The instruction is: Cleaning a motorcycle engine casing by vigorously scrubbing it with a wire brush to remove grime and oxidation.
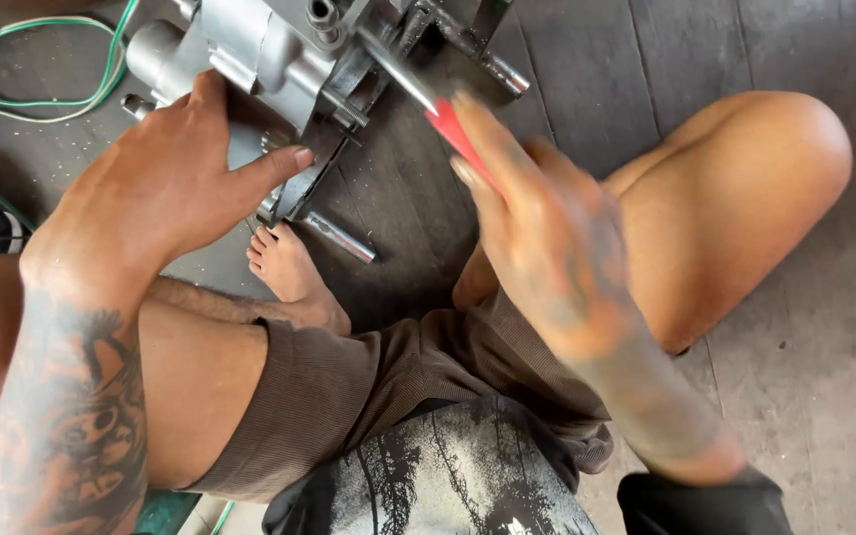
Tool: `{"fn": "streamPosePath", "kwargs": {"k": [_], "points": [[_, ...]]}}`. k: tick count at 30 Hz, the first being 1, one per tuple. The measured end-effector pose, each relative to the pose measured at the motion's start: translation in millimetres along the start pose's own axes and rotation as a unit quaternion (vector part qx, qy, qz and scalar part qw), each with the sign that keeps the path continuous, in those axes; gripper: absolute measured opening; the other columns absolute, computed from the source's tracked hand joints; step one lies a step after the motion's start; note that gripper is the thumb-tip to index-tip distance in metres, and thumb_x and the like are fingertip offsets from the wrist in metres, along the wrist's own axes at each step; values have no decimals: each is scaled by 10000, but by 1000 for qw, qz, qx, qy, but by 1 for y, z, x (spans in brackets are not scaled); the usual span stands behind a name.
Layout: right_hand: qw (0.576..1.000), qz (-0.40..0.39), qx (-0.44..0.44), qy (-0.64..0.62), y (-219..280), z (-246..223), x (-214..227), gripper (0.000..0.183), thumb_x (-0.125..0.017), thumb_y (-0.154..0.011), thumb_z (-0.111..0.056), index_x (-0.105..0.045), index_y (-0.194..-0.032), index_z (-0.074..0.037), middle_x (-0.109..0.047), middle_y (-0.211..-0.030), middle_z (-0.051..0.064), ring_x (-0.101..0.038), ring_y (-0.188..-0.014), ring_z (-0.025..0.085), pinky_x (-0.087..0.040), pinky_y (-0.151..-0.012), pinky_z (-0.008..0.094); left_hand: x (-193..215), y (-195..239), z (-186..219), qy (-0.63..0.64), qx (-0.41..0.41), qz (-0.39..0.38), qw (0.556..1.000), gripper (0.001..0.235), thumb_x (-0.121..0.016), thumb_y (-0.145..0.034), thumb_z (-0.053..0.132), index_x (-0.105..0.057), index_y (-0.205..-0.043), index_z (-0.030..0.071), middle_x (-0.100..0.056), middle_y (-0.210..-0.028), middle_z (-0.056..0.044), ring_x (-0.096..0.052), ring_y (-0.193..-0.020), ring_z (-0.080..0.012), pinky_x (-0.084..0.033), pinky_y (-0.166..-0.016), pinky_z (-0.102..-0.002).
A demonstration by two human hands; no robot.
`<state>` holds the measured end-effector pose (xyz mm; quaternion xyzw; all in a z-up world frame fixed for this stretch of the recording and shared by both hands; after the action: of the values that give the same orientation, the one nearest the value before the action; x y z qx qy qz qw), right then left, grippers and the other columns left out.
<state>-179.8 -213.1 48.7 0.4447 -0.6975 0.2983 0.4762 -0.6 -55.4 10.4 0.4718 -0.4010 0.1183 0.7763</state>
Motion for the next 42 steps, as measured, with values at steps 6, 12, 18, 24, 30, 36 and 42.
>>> {"fn": "streamPosePath", "kwargs": {"k": [6,12,18,24,30,36,42], "points": [[994,31,41,-98,-55,-18,-25,285,-580,-1093,-216,-520,-1370,-188,-652,-803,123,-657,-708,431,-512,-540,527,-10,-5,-8,18,-15,24,999,765,-586,-1017,648,-462,-1300,-52,-642,-1200,-335,-613,-1117,-560,-468,-840,-640],[999,0,20,-33,18,-4,11,441,-663,-1105,-135,-544,-1526,-184,-681,-960,136,-664,-757,391,-494,-669,495,-8,-6,-8,0,-51,62,997,703,-609,-1080,593,-474,-1261,-73,-662,-1102,-301,-653,-974,-583,-514,-701,-660],[996,47,71,-8,-26,-9,-25,417,-663,-1156,-174,-529,-1551,-173,-606,-916,98,-604,-698,351,-511,-656,490,-11,-5,-5,36,-60,48,996,696,-600,-1055,581,-446,-1284,-58,-635,-1222,-329,-618,-1077,-591,-479,-806,-665],[994,37,49,-89,-17,-9,-27,442,-644,-1169,-167,-458,-1552,-280,-661,-967,136,-700,-867,384,-542,-792,487,-16,-2,-7,14,-91,83,992,849,-652,-1031,512,-352,-1499,-129,-624,-1184,-377,-619,-980,-668,-504,-701,-702],[1000,11,9,-19,18,16,-6,434,-674,-1103,-135,-566,-1523,-143,-635,-929,185,-610,-686,393,-485,-647,523,-26,-7,-15,-51,-104,95,989,1023,-642,-990,573,-227,-1616,-122,-591,-1317,-366,-656,-976,-610,-550,-716,-661],[988,56,126,-63,-50,-12,-28,332,-667,-1140,-62,-578,-1458,-103,-635,-839,161,-608,-697,371,-455,-653,464,-28,-10,-15,-57,-155,147,975,1001,-772,-956,474,-303,-1565,-168,-600,-1292,-391,-663,-989,-586,-561,-680,-623],[989,23,86,-116,8,-3,-4,397,-632,-1174,-78,-487,-1543,-96,-751,-1325,200,-721,-956,340,-546,-893,408,-25,-4,-11,-131,-128,168,969,1023,-714,-984,544,-273,-1599,-144,-645,-1289,-304,-706,-1008,-485,-605,-636,-576]]}}
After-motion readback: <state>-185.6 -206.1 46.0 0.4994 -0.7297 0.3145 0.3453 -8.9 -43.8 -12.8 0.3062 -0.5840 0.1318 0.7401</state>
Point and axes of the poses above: each hand's wrist, its own y-axis away from the middle knuckle, its own x-axis out of the back of the hand, z = x × y, the point moved 8 cm from there along -y, towards the middle knuckle
